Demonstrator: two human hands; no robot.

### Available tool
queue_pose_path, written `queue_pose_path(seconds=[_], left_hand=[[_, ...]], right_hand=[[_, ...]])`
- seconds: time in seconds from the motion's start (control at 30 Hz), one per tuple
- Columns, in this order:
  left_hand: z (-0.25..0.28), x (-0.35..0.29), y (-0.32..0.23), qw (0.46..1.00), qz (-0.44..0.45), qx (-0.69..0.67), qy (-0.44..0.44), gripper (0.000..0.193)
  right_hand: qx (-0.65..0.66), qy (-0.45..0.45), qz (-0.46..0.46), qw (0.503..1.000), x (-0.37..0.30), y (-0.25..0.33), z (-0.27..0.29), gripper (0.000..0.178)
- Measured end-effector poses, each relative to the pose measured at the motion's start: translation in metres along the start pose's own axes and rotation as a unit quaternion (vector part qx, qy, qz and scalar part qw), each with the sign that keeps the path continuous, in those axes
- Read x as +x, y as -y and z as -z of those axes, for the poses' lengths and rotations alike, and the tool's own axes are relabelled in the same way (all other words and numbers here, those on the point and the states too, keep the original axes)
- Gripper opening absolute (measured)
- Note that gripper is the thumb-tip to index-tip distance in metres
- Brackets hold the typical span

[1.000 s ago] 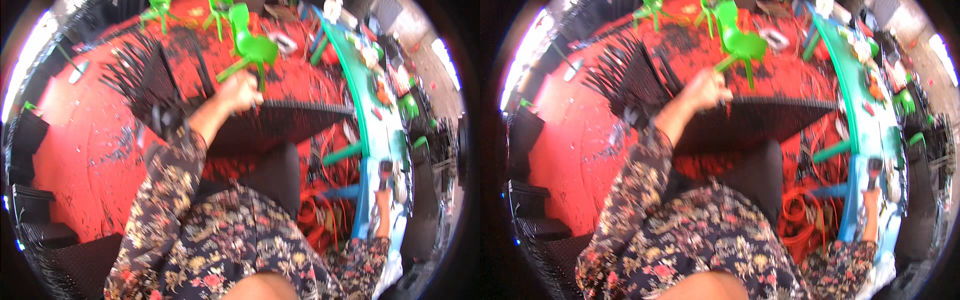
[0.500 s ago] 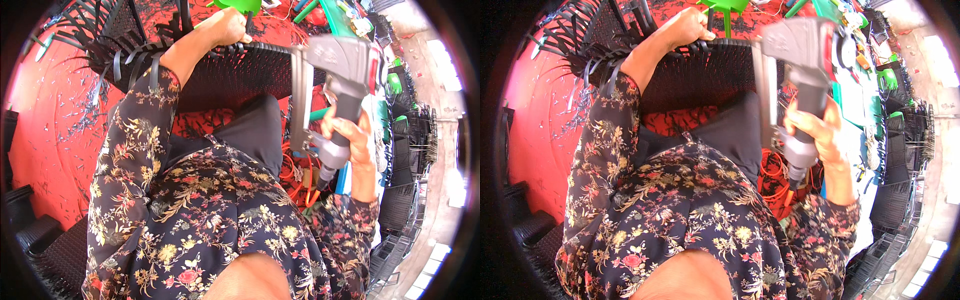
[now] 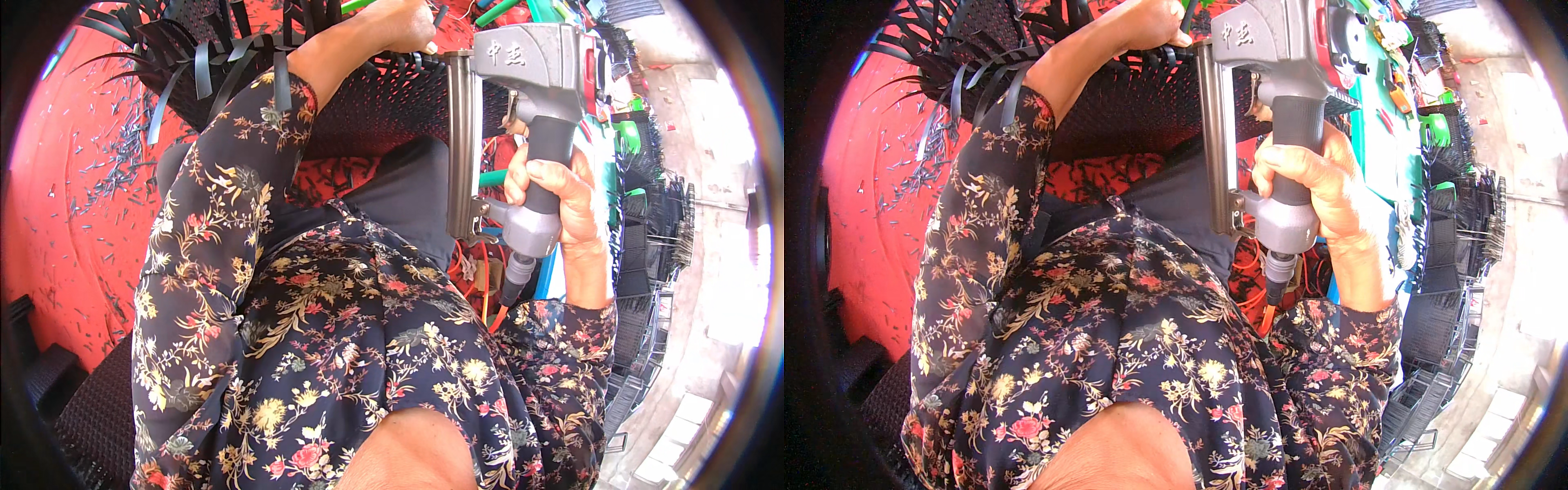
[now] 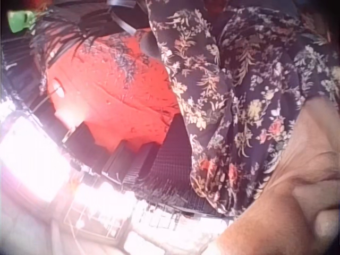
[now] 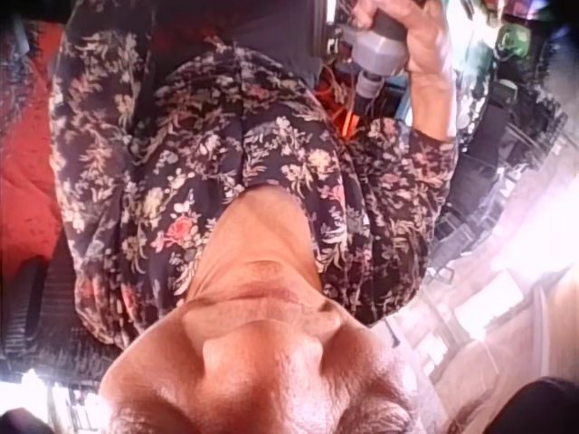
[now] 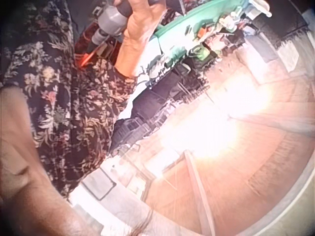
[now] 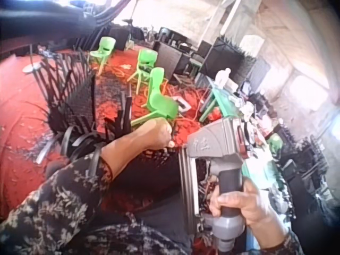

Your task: The person weaves black plastic strips into the frame of a furniture piece by hand, using a pneumatic stapler, pliers, and a hammer to secure and trim the material.

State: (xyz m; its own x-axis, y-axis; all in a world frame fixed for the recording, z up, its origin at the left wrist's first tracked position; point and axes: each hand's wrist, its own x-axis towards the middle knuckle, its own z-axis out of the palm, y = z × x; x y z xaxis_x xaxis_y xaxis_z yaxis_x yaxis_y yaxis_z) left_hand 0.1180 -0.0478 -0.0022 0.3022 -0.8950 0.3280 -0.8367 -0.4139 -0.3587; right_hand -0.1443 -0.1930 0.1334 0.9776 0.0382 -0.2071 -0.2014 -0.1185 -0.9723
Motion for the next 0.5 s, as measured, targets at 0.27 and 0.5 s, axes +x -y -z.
queue_pose_path(seconds=[0.27, 0.5], left_hand=[[0.003, 0.001, -0.004, 0.999, -0.002, -0.013, -0.036, 0.041], [-0.002, 0.003, -0.006, 0.998, 0.003, 0.012, -0.066, 0.022]], right_hand=[[0.0, 0.013, -0.017, 1.0, 0.004, 0.008, -0.004, 0.037], [0.026, 0.029, -0.045, 0.998, 0.006, 0.013, 0.0, 0.042]])
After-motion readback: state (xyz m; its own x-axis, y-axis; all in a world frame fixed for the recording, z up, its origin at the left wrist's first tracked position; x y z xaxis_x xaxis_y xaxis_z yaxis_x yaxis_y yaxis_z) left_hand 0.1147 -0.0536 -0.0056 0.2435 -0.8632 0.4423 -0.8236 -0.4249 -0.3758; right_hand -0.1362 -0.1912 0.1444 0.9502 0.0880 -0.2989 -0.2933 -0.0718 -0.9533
